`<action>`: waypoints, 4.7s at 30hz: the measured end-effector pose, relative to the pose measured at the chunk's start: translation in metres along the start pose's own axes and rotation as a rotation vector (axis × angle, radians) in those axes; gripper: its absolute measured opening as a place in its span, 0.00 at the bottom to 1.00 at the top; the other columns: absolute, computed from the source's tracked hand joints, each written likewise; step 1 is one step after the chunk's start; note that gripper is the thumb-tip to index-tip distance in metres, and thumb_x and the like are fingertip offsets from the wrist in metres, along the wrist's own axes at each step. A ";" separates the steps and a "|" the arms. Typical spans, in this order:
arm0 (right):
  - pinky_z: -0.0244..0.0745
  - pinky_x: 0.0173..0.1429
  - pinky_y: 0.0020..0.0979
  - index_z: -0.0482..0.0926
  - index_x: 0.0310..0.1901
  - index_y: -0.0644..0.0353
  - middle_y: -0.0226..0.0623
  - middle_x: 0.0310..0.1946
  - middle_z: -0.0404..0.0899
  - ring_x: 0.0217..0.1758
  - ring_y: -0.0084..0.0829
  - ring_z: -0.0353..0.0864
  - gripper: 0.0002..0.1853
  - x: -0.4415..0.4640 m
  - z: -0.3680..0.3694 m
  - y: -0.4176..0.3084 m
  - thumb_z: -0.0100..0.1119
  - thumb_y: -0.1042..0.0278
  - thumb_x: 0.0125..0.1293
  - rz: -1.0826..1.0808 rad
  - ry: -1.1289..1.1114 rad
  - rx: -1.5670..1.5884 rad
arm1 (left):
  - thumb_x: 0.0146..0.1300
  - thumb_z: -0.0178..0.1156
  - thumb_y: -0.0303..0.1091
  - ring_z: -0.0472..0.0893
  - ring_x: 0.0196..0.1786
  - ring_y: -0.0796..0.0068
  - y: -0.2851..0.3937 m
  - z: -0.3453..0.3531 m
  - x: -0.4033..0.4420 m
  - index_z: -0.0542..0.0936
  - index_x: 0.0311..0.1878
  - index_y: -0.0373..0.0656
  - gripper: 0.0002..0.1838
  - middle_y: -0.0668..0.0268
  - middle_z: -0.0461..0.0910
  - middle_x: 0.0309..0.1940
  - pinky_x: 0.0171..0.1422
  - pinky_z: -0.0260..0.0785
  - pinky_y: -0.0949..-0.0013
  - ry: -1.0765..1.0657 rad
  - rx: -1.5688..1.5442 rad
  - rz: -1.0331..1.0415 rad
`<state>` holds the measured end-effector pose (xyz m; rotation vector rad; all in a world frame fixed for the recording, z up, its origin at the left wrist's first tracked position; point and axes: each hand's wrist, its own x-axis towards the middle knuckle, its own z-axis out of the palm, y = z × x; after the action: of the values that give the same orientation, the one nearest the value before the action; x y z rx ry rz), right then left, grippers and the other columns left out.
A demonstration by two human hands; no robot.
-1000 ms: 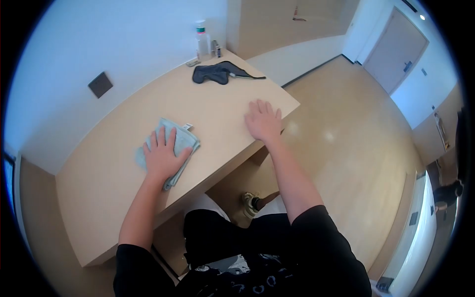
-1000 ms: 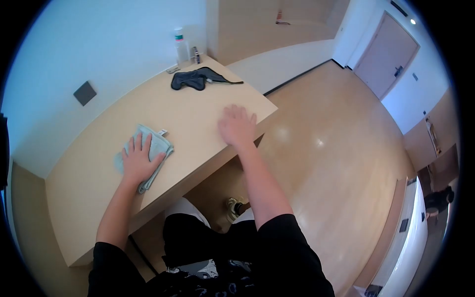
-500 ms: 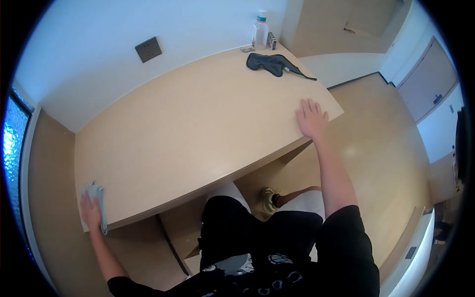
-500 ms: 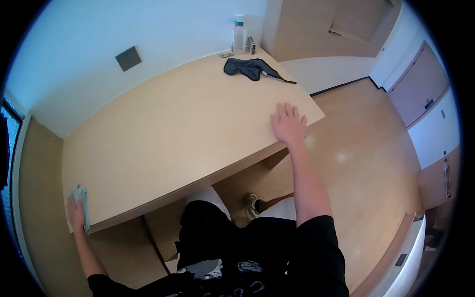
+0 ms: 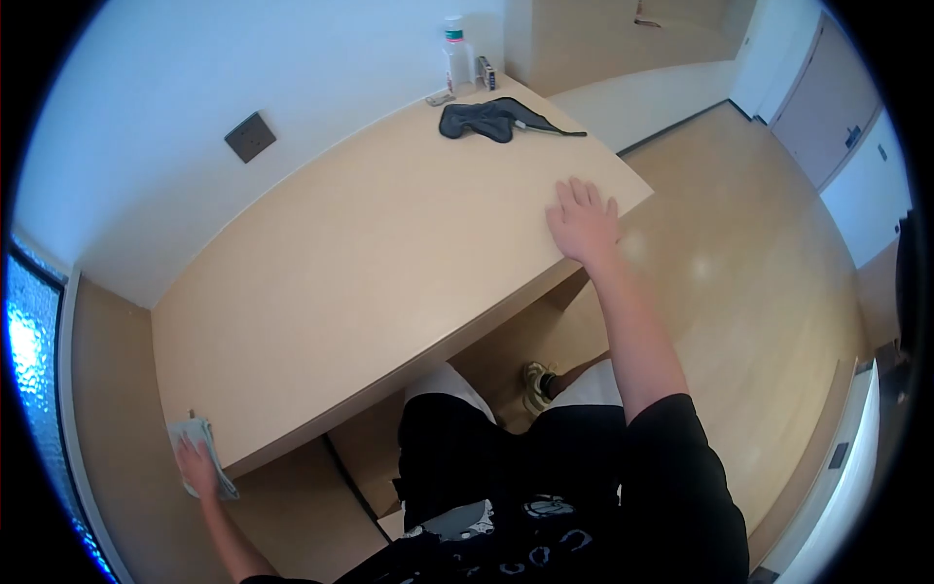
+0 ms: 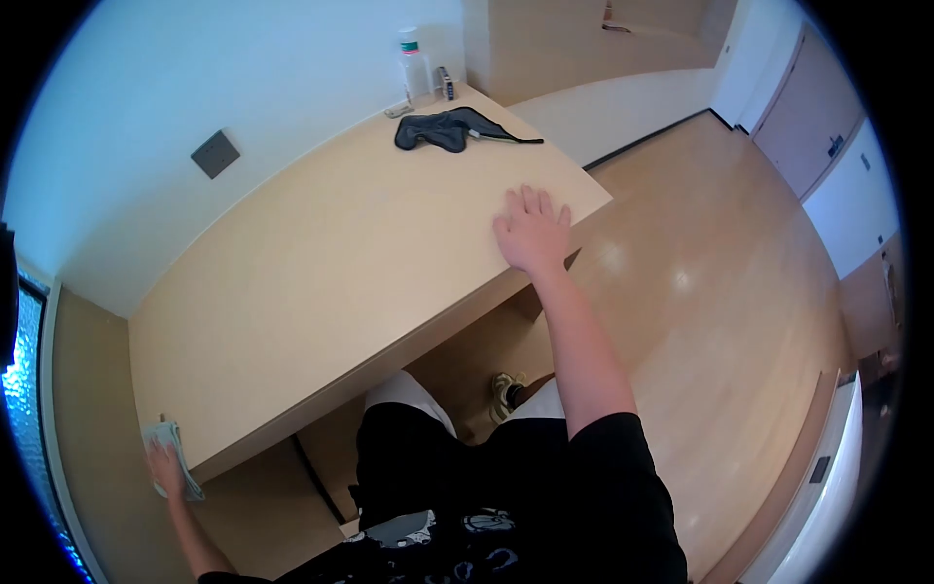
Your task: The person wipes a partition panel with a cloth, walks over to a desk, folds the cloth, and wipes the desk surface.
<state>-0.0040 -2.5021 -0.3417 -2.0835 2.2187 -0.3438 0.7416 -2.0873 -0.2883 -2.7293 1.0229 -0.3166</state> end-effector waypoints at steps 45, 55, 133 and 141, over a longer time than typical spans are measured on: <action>0.69 0.69 0.51 0.79 0.60 0.54 0.45 0.66 0.75 0.71 0.47 0.71 0.25 -0.257 0.119 0.166 0.61 0.55 0.62 0.379 0.001 0.367 | 0.71 0.48 0.68 0.45 0.85 0.44 0.855 -0.248 -0.257 0.55 0.83 0.52 0.45 0.54 0.47 0.85 0.81 0.38 0.28 -0.018 -0.276 1.392; 0.68 0.72 0.49 0.76 0.64 0.53 0.40 0.70 0.73 0.73 0.43 0.70 0.26 -0.268 0.135 0.120 0.57 0.53 0.66 0.431 -0.057 0.286 | 0.70 0.44 0.71 0.47 0.85 0.51 0.841 -0.242 -0.231 0.61 0.82 0.59 0.42 0.63 0.50 0.85 0.83 0.35 0.32 -0.034 -0.382 1.463; 0.66 0.66 0.53 0.69 0.73 0.49 0.44 0.64 0.78 0.65 0.46 0.77 0.30 -0.016 -0.066 0.013 0.43 0.49 0.72 0.392 0.169 -0.035 | 0.71 0.45 0.64 0.50 0.83 0.38 0.675 -0.240 -0.183 0.59 0.81 0.45 0.43 0.48 0.52 0.82 0.79 0.38 0.26 0.068 -0.511 1.115; 0.67 0.66 0.61 0.71 0.70 0.49 0.47 0.64 0.78 0.68 0.52 0.76 0.26 -0.008 -0.062 0.019 0.41 0.50 0.76 0.398 0.081 -0.032 | 0.73 0.42 0.65 0.51 0.84 0.43 0.636 -0.225 -0.169 0.60 0.81 0.50 0.41 0.52 0.52 0.83 0.81 0.40 0.31 0.075 -0.468 1.259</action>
<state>-0.0349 -2.4868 -0.2862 -1.6084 2.6244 -0.3661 0.1619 -2.4708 -0.2654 -1.7775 2.7531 0.0661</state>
